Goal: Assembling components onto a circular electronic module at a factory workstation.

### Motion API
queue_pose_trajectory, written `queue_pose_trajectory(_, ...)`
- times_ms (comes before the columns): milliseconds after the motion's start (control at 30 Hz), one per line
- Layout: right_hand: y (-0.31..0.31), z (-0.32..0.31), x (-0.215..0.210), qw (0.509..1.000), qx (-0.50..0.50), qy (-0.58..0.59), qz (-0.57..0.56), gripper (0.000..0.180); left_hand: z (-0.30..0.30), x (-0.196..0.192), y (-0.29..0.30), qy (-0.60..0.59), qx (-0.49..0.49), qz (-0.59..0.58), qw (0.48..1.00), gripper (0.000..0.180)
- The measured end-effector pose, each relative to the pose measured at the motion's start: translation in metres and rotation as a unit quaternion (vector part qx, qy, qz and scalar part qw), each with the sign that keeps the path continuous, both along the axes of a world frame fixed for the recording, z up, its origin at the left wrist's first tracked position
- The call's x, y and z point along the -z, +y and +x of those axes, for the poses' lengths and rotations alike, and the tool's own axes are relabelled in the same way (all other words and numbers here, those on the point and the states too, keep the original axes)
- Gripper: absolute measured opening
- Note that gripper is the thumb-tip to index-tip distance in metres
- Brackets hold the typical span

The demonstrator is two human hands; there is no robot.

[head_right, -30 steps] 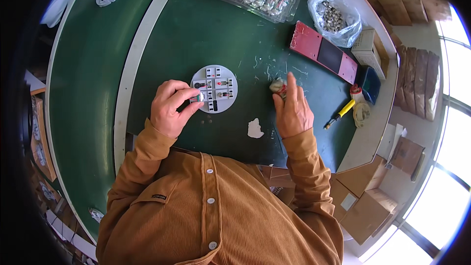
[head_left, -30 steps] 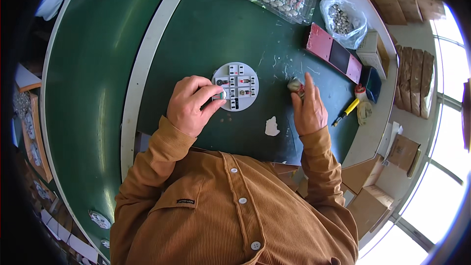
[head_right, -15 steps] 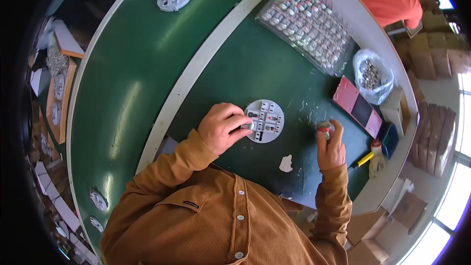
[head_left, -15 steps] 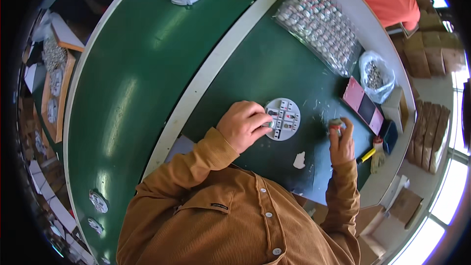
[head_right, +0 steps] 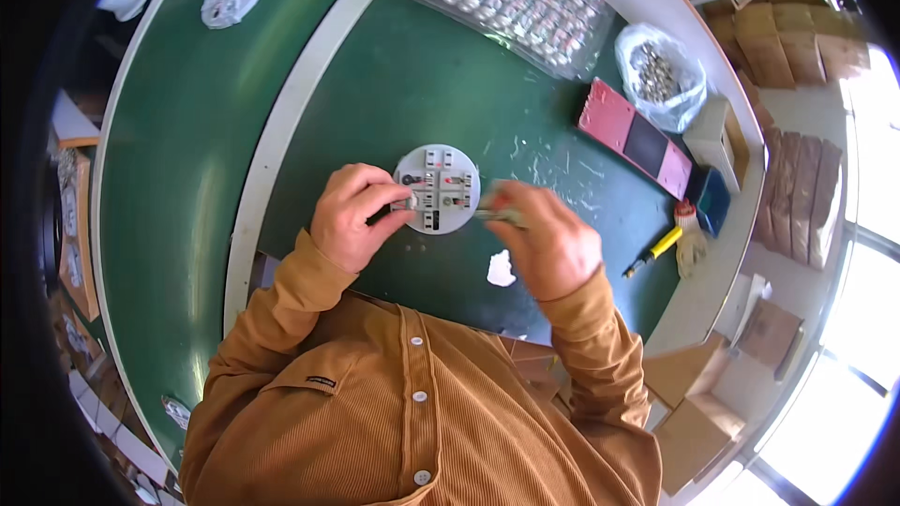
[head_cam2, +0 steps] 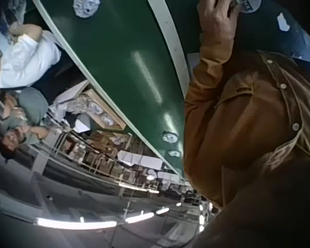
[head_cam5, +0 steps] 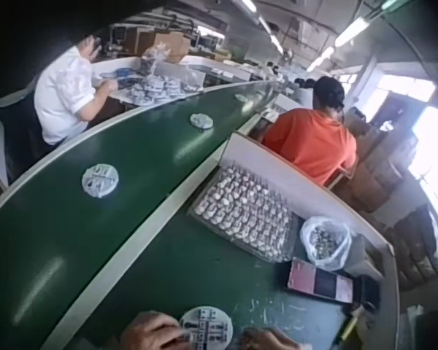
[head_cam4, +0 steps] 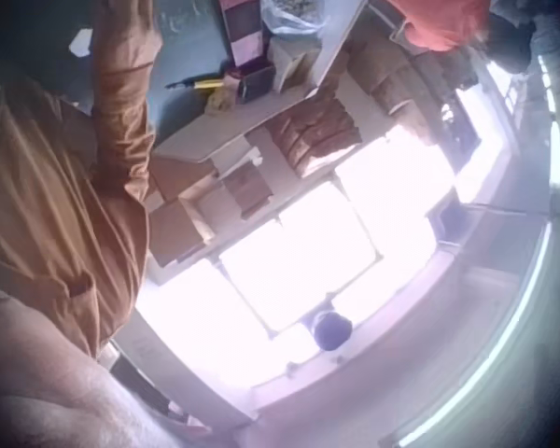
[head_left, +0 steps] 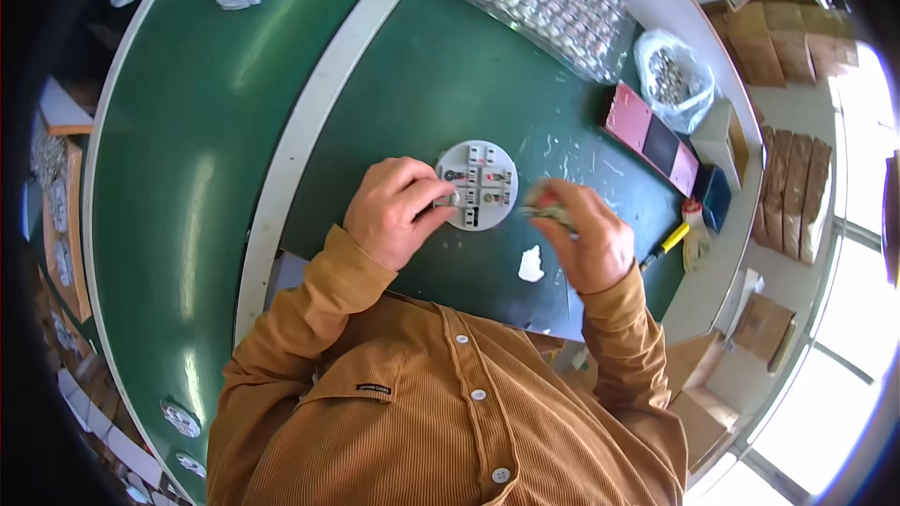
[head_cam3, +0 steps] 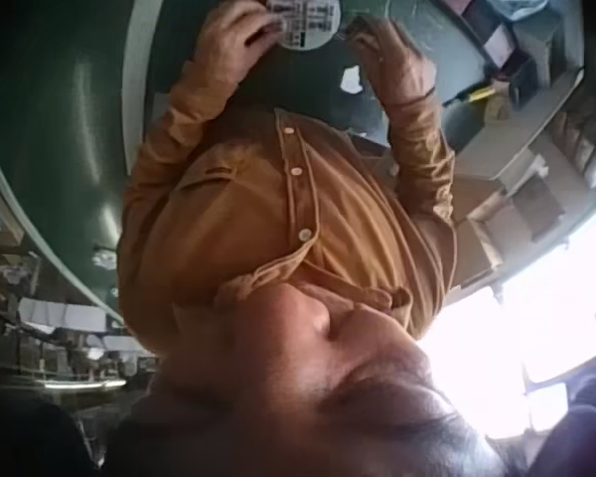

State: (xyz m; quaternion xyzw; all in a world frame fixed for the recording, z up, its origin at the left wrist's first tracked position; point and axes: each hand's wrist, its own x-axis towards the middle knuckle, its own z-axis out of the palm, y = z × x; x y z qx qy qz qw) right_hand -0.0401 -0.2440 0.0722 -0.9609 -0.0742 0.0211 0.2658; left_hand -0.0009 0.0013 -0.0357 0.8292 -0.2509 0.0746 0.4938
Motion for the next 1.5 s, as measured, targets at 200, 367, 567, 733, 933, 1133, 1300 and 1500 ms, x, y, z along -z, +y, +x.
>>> queue_pose_trajectory(200,0.056,0.027,-0.005,0.973,-0.145,-0.037,-0.173,0.035,0.0,0.002,0.004,0.032,0.016,-0.011,0.999,0.037)
queue_pose_trajectory(367,0.063,0.031,-0.005,0.937,-0.208,-0.037,-0.28,0.027,0.0,-0.005,0.005,0.059,0.007,-0.01,0.998,0.053)
queue_pose_trajectory(567,0.117,0.043,-0.014,0.858,-0.257,0.12,-0.428,0.021,-0.003,-0.001,0.006,0.061,0.049,-0.002,0.997,0.068)
queue_pose_trajectory(733,0.119,0.076,-0.024,0.856,-0.305,0.191,-0.37,0.024,-0.001,0.017,0.007,0.016,0.021,0.002,1.0,0.073)
queue_pose_trajectory(933,0.022,0.015,-0.032,0.995,-0.024,0.063,-0.071,0.026,-0.005,-0.01,0.004,0.058,0.02,-0.005,0.998,0.071)
queue_pose_trajectory(1133,0.015,0.002,-0.027,0.977,-0.072,-0.003,-0.199,0.028,0.001,-0.019,-0.007,-0.03,0.021,0.059,0.998,0.068)
queue_pose_trajectory(1300,0.029,0.021,-0.019,0.939,-0.157,-0.037,-0.304,0.019,0.0,-0.012,-0.019,-0.032,0.026,0.076,0.996,0.065)
queue_pose_trajectory(1500,0.048,0.04,-0.01,0.892,-0.228,-0.045,-0.387,0.014,-0.002,-0.007,-0.019,0.002,0.034,0.04,0.999,0.063)
